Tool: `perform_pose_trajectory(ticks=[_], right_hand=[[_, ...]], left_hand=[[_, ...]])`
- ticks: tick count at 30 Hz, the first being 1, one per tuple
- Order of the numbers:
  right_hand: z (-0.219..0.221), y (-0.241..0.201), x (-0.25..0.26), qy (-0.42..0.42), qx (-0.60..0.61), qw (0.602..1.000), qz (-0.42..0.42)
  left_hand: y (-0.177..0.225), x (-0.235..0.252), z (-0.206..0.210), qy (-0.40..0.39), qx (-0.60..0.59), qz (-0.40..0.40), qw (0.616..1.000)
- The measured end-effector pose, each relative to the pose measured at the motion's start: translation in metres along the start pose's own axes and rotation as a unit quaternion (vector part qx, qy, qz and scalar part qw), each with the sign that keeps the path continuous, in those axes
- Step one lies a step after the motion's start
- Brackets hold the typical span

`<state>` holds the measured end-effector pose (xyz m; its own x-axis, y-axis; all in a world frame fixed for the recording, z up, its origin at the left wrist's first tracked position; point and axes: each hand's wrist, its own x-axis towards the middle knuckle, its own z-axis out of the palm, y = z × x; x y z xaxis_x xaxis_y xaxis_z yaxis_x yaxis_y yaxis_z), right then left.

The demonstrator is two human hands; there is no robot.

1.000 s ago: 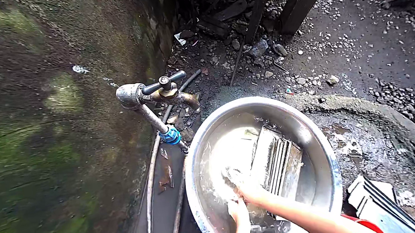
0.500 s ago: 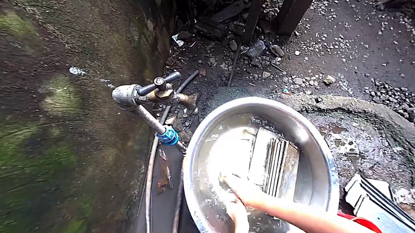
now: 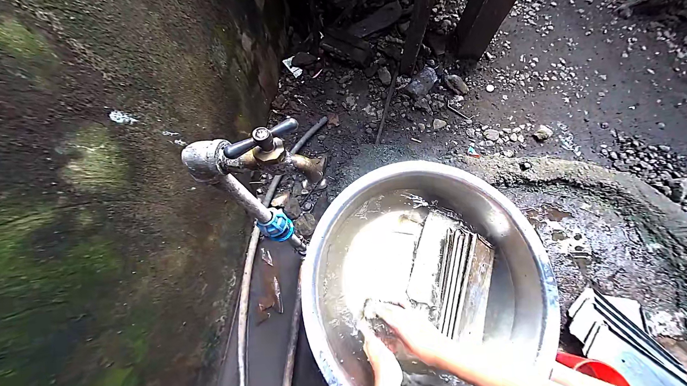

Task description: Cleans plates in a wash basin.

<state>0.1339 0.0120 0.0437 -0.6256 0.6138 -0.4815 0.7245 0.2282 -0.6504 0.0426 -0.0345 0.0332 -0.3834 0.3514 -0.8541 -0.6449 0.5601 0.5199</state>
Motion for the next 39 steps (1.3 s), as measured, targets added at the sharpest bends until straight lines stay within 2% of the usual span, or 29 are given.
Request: perform_pose_trajectory(ticks=[2, 4, 6, 8, 9, 11, 13, 16, 18, 21, 23, 24, 26, 28, 29, 31, 33, 35, 37, 39], right_hand=[[0.007, 0.001, -0.016, -0.021, -0.044, 0.998, -0.036], [-0.001, 0.005, -0.007, 0.019, -0.060, 0.998, -0.011], [-0.012, 0.007, 0.017, 0.110, -0.018, 0.991, 0.077], [-0.028, -0.004, 0.041, 0.109, -0.052, 0.978, 0.171], [-0.031, -0.012, 0.050, 0.103, -0.052, 0.974, 0.193], [-0.022, -0.028, 0.048, 0.079, -0.030, 0.984, 0.155], [-0.001, -0.036, 0.029, 0.037, -0.013, 0.997, 0.060], [0.017, -0.023, 0.005, 0.005, -0.026, 0.998, -0.052], [0.006, -0.007, 0.010, 0.005, -0.051, 0.998, -0.037], [-0.020, 0.001, 0.037, 0.095, -0.004, 0.991, 0.096], [-0.020, -0.009, 0.047, 0.115, 0.003, 0.982, 0.150], [-0.016, -0.018, 0.043, 0.105, -0.005, 0.984, 0.146], [0.005, -0.026, 0.026, 0.055, -0.024, 0.995, 0.080], [0.017, -0.019, 0.015, 0.020, -0.039, 0.999, 0.009], [0.014, -0.013, 0.015, 0.007, -0.057, 0.998, 0.004], [-0.001, -0.007, 0.026, -0.005, -0.055, 0.997, 0.053], [-0.011, -0.012, 0.040, 0.047, -0.007, 0.991, 0.124], [-0.007, -0.024, 0.043, 0.073, -0.011, 0.988, 0.139], [0.014, -0.025, 0.030, 0.046, -0.019, 0.995, 0.089], [0.032, -0.011, 0.014, -0.016, -0.041, 0.999, -0.006]], left_hand=[[0.002, -0.002, -0.002, 0.008, -0.031, -0.011, 0.999], [0.004, -0.005, -0.003, 0.012, -0.049, -0.003, 0.999], [0.008, -0.007, -0.004, 0.014, -0.052, 0.003, 0.999], [0.010, -0.009, -0.005, -0.005, -0.059, 0.007, 0.998], [0.010, -0.009, -0.005, -0.017, -0.067, 0.012, 0.998], [0.009, -0.007, -0.005, -0.019, -0.063, 0.035, 0.997], [0.005, -0.002, -0.003, 0.019, -0.033, 0.048, 0.998], [0.004, -0.004, -0.006, -0.003, -0.060, 0.022, 0.998], [0.004, 0.001, 0.001, 0.009, -0.111, -0.007, 0.994], [0.008, 0.003, 0.004, 0.004, -0.126, -0.005, 0.992], [0.009, -0.001, 0.002, -0.009, -0.093, 0.023, 0.995], [0.009, -0.003, 0.001, -0.005, -0.078, 0.040, 0.996], [0.005, -0.001, 0.002, 0.038, -0.043, 0.057, 0.997], [0.002, 0.000, -0.002, 0.049, -0.044, 0.039, 0.997], [0.000, 0.001, -0.002, 0.046, -0.041, 0.033, 0.998], [0.000, 0.002, -0.001, 0.036, -0.047, 0.019, 0.998], [0.004, 0.000, 0.000, 0.025, -0.057, 0.012, 0.998], [0.001, 0.000, 0.001, 0.034, -0.034, 0.027, 0.998], [-0.002, 0.000, 0.001, 0.069, 0.001, 0.021, 0.997], [-0.011, 0.001, -0.006, 0.075, 0.003, -0.013, 0.997]])
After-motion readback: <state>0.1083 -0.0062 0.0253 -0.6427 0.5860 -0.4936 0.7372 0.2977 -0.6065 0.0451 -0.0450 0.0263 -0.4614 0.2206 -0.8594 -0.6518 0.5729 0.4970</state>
